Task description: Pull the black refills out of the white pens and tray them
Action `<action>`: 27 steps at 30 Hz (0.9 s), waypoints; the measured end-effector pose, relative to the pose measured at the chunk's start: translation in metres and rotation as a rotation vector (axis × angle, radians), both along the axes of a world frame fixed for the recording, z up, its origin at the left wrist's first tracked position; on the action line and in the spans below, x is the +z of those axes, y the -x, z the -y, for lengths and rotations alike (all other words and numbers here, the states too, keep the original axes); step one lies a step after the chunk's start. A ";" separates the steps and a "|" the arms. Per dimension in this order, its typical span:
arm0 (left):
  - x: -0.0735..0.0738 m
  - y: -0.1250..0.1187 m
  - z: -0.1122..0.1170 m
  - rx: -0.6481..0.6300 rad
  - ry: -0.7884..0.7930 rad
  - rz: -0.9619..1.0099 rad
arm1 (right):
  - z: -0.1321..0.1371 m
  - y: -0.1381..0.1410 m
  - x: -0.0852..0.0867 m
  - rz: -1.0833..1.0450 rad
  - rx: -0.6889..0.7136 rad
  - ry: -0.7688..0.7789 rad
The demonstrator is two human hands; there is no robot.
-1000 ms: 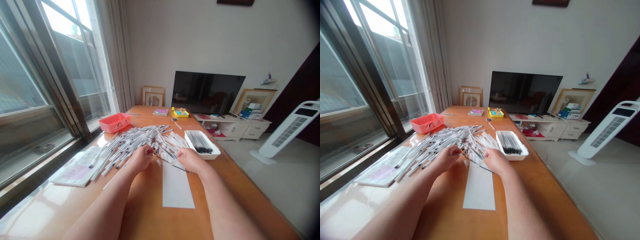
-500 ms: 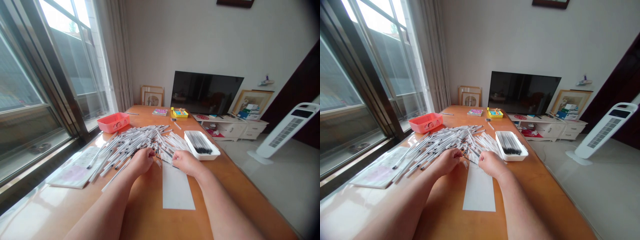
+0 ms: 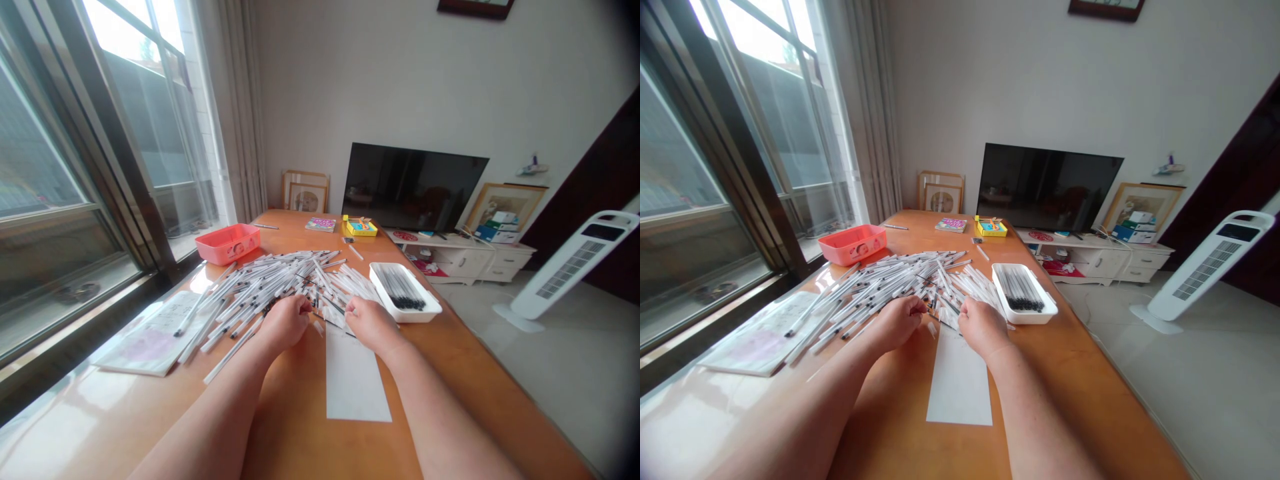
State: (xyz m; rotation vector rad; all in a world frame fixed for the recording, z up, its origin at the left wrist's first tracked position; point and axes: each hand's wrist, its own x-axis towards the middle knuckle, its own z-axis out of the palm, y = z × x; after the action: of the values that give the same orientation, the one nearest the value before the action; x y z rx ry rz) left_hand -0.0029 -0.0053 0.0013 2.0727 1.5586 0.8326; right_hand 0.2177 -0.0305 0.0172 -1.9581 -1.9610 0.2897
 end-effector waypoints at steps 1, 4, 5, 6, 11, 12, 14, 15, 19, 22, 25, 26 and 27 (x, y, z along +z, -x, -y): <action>0.000 0.000 0.000 -0.003 -0.001 -0.002 | 0.000 0.000 0.000 0.007 0.003 -0.007; 0.001 0.000 0.001 -0.011 0.002 -0.009 | 0.000 0.000 0.003 0.017 0.011 0.004; 0.001 0.000 0.001 -0.010 0.003 -0.004 | 0.001 0.000 0.004 0.017 0.012 0.015; 0.001 0.000 0.001 -0.007 0.003 0.004 | 0.001 0.000 0.006 0.016 0.015 0.023; 0.002 -0.002 0.001 0.010 -0.002 0.021 | 0.003 0.001 0.010 0.025 0.034 0.053; 0.001 -0.001 0.001 0.010 -0.004 0.017 | 0.003 0.001 0.009 0.028 0.037 0.061; 0.000 -0.001 0.000 0.008 -0.009 0.015 | 0.002 0.000 0.008 0.039 0.027 0.059; 0.000 0.000 0.000 0.007 -0.012 0.016 | 0.001 -0.002 0.007 0.048 0.010 0.051; 0.000 0.001 -0.002 0.018 -0.006 0.031 | -0.007 -0.008 0.002 0.088 -0.076 0.035; 0.002 0.000 0.000 0.026 0.013 0.052 | -0.012 -0.011 -0.001 0.098 -0.096 0.050; 0.005 -0.001 0.002 0.023 0.020 0.059 | -0.014 -0.013 -0.004 0.111 -0.108 0.070; 0.006 -0.002 0.002 0.017 0.018 0.058 | -0.014 -0.013 -0.004 0.113 -0.110 0.070; 0.007 -0.002 0.003 0.011 0.013 0.056 | -0.014 -0.013 -0.005 0.114 -0.111 0.064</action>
State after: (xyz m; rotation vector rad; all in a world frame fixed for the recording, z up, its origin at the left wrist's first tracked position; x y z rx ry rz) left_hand -0.0011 -0.0080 0.0080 2.0157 1.5437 0.8742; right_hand 0.2310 -0.0161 0.0125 -2.1592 -1.9239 0.2192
